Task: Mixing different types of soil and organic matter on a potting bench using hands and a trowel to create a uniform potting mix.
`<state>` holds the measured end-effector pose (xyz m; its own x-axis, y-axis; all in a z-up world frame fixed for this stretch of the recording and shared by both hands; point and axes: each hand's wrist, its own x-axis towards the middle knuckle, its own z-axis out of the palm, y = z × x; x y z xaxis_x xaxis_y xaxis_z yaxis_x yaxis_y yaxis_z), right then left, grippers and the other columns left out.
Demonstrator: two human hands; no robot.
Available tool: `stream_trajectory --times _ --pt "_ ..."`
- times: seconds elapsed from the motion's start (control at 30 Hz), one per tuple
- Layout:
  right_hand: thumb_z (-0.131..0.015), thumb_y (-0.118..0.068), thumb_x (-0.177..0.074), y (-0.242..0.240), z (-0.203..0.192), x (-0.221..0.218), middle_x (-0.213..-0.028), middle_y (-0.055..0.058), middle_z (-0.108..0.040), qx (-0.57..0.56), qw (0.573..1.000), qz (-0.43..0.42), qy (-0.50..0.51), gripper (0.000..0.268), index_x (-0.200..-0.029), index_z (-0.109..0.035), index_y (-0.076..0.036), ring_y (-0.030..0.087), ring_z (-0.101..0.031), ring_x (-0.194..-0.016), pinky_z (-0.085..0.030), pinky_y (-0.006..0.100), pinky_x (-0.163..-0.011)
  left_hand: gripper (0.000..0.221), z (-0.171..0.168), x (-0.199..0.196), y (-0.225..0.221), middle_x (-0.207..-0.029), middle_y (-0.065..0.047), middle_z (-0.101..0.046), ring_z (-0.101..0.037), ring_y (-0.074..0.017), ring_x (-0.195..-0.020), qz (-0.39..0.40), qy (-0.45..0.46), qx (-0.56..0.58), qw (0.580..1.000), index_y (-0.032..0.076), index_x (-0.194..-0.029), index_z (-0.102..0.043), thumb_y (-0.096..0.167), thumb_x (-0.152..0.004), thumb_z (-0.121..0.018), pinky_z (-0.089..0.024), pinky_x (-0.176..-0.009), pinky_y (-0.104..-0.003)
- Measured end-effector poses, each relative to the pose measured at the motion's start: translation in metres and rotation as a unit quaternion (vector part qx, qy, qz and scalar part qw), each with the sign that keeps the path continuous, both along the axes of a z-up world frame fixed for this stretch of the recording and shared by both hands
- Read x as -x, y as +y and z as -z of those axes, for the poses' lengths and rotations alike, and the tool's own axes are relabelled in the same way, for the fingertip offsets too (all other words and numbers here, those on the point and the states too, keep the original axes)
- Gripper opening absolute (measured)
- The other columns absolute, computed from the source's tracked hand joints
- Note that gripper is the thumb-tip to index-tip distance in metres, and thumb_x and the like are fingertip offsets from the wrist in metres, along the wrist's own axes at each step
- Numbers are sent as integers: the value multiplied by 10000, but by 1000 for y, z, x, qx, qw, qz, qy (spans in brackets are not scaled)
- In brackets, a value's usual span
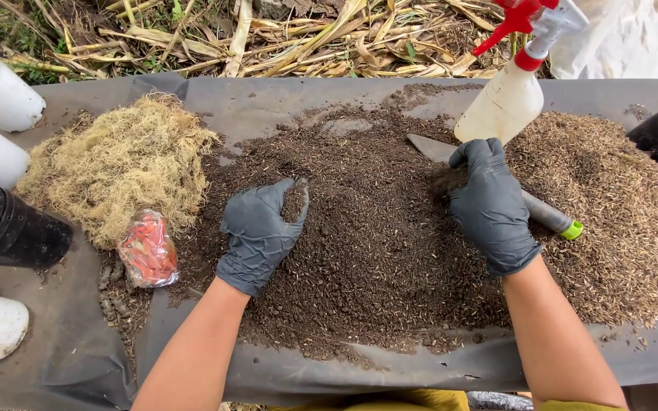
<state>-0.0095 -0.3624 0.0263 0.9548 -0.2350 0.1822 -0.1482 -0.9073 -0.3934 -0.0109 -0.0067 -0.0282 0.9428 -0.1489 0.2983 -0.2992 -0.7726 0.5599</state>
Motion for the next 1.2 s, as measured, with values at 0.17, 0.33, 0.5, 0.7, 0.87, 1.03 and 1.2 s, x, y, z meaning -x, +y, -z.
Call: stream_trajectory --times 0.17,0.33,0.5,0.7,0.87,1.03,1.2 --pt "-749 -87 -937 5 -17 9 -1095 91 -530 -77 988 -103 -82 216 -1039 -577 -167 456 -673 -976 -582 535 -753 643 29 -18 11 -914 60 -746 -706 -225 -851 -33 -93 -83 992 378 -1238 -729 590 -635 -799 -519 -756 -375" --pt "-716 -94 -934 8 -24 11 -1067 97 -543 -81 985 -128 -83 137 -1040 -650 -151 422 -646 -997 -571 564 -769 418 -76 4 -6 -616 -156 -562 -565 -427 -643 62 -179 -34 981 112 -903 -657 339 -620 -864 -468 -696 -486" --pt "-648 -312 -1014 -1 -2 5 -1082 47 -605 34 985 -120 -116 72 -1049 -686 -262 371 -636 -1038 -469 564 -958 243 -137 37 -39 -722 -190 -587 -552 -366 -720 -37 -160 -33 986 46 -974 -661 272 -932 -739 -478 -762 -449" --pt "-563 -401 -1043 10 0 3 -1088 30 -597 90 986 -111 -90 161 -1058 -649 -266 333 -615 -1089 -414 557 -1029 257 -139 30 -32 -798 -200 -662 -580 -331 -867 21 -10 46 999 -57 -975 -677 190 -1006 -613 -500 -932 -380" --pt "-559 -356 -1036 15 -9 5 -1044 37 -589 100 983 -125 -89 135 -1023 -638 -248 340 -621 -1057 -426 529 -993 270 -130 23 -30 -814 -195 -677 -588 -325 -882 34 2 57 998 -39 -972 -692 223 -991 -629 -489 -954 -393" --pt "-494 -329 -1060 19 -15 5 -1041 1 -627 130 974 -165 -85 166 -1060 -655 -286 294 -634 -1076 -405 517 -1002 292 -122 19 -26 -838 -187 -700 -599 -316 -905 45 21 75 996 -11 -967 -716 274 -969 -651 -472 -987 -411" --pt "-498 -327 -1059 19 -17 6 -1019 6 -648 136 973 -166 -88 175 -1040 -664 -275 300 -638 -1062 -404 528 -998 309 -113 17 -21 -856 -182 -717 -607 -309 -922 43 36 97 994 10 -963 -734 312 -952 -668 -460 -1011 -425"
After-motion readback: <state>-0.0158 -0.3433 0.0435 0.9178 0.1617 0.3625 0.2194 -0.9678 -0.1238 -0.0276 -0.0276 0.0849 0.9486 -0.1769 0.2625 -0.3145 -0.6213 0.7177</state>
